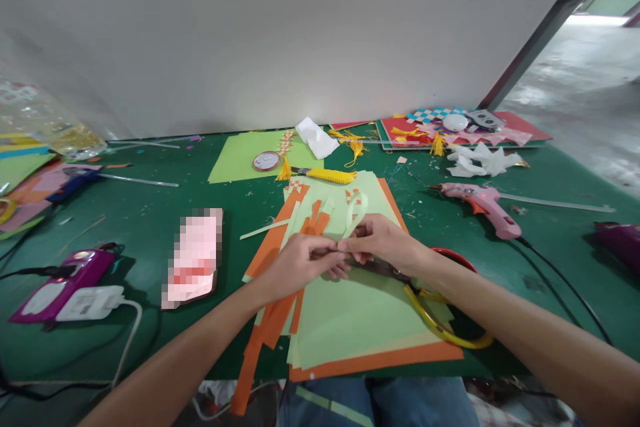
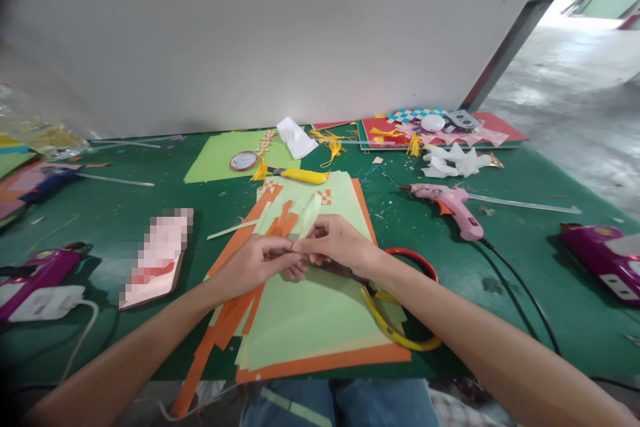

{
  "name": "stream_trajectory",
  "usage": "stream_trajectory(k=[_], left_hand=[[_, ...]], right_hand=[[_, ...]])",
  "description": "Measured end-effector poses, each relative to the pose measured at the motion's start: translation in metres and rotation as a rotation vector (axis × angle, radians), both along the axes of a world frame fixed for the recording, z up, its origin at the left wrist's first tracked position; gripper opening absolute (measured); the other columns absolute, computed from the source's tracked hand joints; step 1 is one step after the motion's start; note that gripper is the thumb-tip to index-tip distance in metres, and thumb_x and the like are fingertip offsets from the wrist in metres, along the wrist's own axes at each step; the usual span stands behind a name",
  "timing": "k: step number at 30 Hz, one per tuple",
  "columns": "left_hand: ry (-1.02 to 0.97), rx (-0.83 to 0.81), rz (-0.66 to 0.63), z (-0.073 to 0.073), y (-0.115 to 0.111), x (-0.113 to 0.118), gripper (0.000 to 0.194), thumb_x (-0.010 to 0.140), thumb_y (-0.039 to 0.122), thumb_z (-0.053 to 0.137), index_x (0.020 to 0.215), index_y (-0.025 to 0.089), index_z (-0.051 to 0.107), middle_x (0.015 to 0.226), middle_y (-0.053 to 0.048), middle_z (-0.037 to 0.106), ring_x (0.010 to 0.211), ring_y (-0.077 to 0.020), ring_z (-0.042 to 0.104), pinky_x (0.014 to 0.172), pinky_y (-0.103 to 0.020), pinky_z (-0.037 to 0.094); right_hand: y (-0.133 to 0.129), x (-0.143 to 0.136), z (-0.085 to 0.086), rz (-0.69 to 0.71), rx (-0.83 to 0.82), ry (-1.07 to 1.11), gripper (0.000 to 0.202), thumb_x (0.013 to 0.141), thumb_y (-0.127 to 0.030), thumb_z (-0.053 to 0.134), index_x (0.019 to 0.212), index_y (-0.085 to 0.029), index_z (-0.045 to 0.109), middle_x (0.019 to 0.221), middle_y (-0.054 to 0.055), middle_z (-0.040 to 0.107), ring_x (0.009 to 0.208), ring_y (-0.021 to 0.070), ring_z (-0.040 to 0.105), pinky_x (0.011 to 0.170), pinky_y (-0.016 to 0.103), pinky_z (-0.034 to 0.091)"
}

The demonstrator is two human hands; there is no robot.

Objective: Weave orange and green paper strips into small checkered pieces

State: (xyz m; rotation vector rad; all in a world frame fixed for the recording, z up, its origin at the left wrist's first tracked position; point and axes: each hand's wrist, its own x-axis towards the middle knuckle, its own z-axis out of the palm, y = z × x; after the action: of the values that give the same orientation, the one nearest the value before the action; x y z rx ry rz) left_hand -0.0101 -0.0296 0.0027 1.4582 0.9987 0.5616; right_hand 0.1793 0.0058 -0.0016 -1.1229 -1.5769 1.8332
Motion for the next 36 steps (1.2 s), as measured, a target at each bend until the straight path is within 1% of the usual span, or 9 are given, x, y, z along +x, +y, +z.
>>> stream_trajectory(k=[6, 12, 16, 19, 22, 24, 27, 31, 36], left_hand=[[-0.005, -0.018, -0.010, 0.0016, 0.0003, 0.0001, 0.025, 0.088, 0.034, 0.058, 0.091, 0.012, 0.070, 0.086, -0.009, 0.074, 0.076, -0.0182, 0.072, 0.070, -0.025, 0.057], [0.002, -0.013, 0.015, 0.0004, 0.0001, -0.0008, 0.027, 0.087, 0.036, 0.059, 0.091, 0.012, 0.070, 0.083, -0.009, 0.074, 0.073, -0.0175, 0.072, 0.069, -0.025, 0.057], [0.025, -0.018, 0.013, 0.0004, 0.0004, -0.0014, 0.029, 0.088, 0.037, 0.057, 0.090, 0.012, 0.070, 0.084, -0.010, 0.075, 0.075, -0.0186, 0.072, 0.070, -0.026, 0.057], [0.031, -0.018, 0.007, -0.0002, 0.0001, -0.0009, 0.030, 0.088, 0.039, 0.057, 0.089, 0.012, 0.070, 0.084, -0.009, 0.075, 0.075, -0.0190, 0.072, 0.069, -0.027, 0.057], [0.022, -0.033, 0.011, 0.0001, -0.0003, -0.0006, 0.027, 0.087, 0.037, 0.058, 0.089, 0.012, 0.069, 0.084, -0.010, 0.075, 0.076, -0.0195, 0.072, 0.068, -0.027, 0.057], [0.006, -0.057, 0.002, 0.0012, -0.0001, -0.0009, 0.025, 0.087, 0.033, 0.058, 0.092, 0.011, 0.069, 0.087, -0.012, 0.075, 0.077, -0.0197, 0.072, 0.068, -0.027, 0.057], [-0.061, -0.109, -0.037, 0.0038, 0.0009, -0.0021, 0.027, 0.090, 0.031, 0.053, 0.096, 0.009, 0.069, 0.092, -0.015, 0.074, 0.080, -0.0207, 0.072, 0.070, -0.028, 0.056], [-0.134, -0.163, -0.059, 0.0066, 0.0015, -0.0028, 0.034, 0.092, 0.037, 0.051, 0.093, 0.007, 0.068, 0.092, -0.018, 0.074, 0.081, -0.0229, 0.072, 0.074, -0.032, 0.056], [-0.180, -0.182, -0.077, 0.0068, 0.0014, -0.0037, 0.031, 0.091, 0.038, 0.054, 0.090, 0.010, 0.066, 0.090, -0.015, 0.074, 0.079, -0.0214, 0.073, 0.072, -0.030, 0.056]], right_hand=[[0.0012, -0.0009, 0.0022, -0.010, -0.037, -0.028, 0.031, 0.066, -0.036, 0.077, 0.057, -0.015, 0.056, 0.044, -0.004, 0.055, 0.042, 0.0060, 0.043, 0.043, 0.021, 0.027], [0.0028, 0.0031, -0.0013, 0.063, -0.016, -0.022, 0.026, 0.068, -0.036, 0.076, 0.071, -0.014, 0.062, 0.050, -0.003, 0.058, 0.046, 0.0077, 0.047, 0.046, 0.021, 0.031], [0.0030, 0.0027, 0.0005, 0.084, -0.016, -0.088, 0.029, 0.070, -0.035, 0.073, 0.055, -0.013, 0.060, 0.045, -0.002, 0.055, 0.043, 0.0063, 0.041, 0.044, 0.021, 0.027], [0.0025, 0.0013, 0.0026, 0.092, -0.043, -0.079, 0.030, 0.068, -0.033, 0.073, 0.050, -0.014, 0.059, 0.044, -0.002, 0.053, 0.042, 0.0060, 0.039, 0.043, 0.022, 0.025], [0.0024, 0.0010, 0.0029, 0.085, -0.057, -0.064, 0.028, 0.065, -0.032, 0.076, 0.051, -0.014, 0.060, 0.043, -0.002, 0.054, 0.042, 0.0059, 0.040, 0.043, 0.021, 0.025], [0.0027, 0.0018, 0.0014, 0.083, -0.067, -0.065, 0.028, 0.066, -0.032, 0.075, 0.051, -0.014, 0.060, 0.043, -0.002, 0.053, 0.041, 0.0054, 0.039, 0.042, 0.021, 0.024], [0.0027, 0.0035, -0.0024, 0.096, -0.080, -0.052, 0.029, 0.066, -0.034, 0.075, 0.053, -0.013, 0.060, 0.045, -0.003, 0.052, 0.042, 0.0051, 0.038, 0.042, 0.021, 0.023], [0.0013, 0.0046, -0.0047, 0.123, -0.051, 0.048, 0.024, 0.066, -0.032, 0.076, 0.062, -0.014, 0.062, 0.052, -0.003, 0.055, 0.046, 0.0063, 0.043, 0.043, 0.020, 0.025], [-0.0010, 0.0038, 0.0002, 0.124, -0.048, 0.108, 0.023, 0.065, -0.029, 0.078, 0.065, -0.015, 0.060, 0.052, -0.005, 0.054, 0.048, 0.0065, 0.045, 0.043, 0.019, 0.026]])
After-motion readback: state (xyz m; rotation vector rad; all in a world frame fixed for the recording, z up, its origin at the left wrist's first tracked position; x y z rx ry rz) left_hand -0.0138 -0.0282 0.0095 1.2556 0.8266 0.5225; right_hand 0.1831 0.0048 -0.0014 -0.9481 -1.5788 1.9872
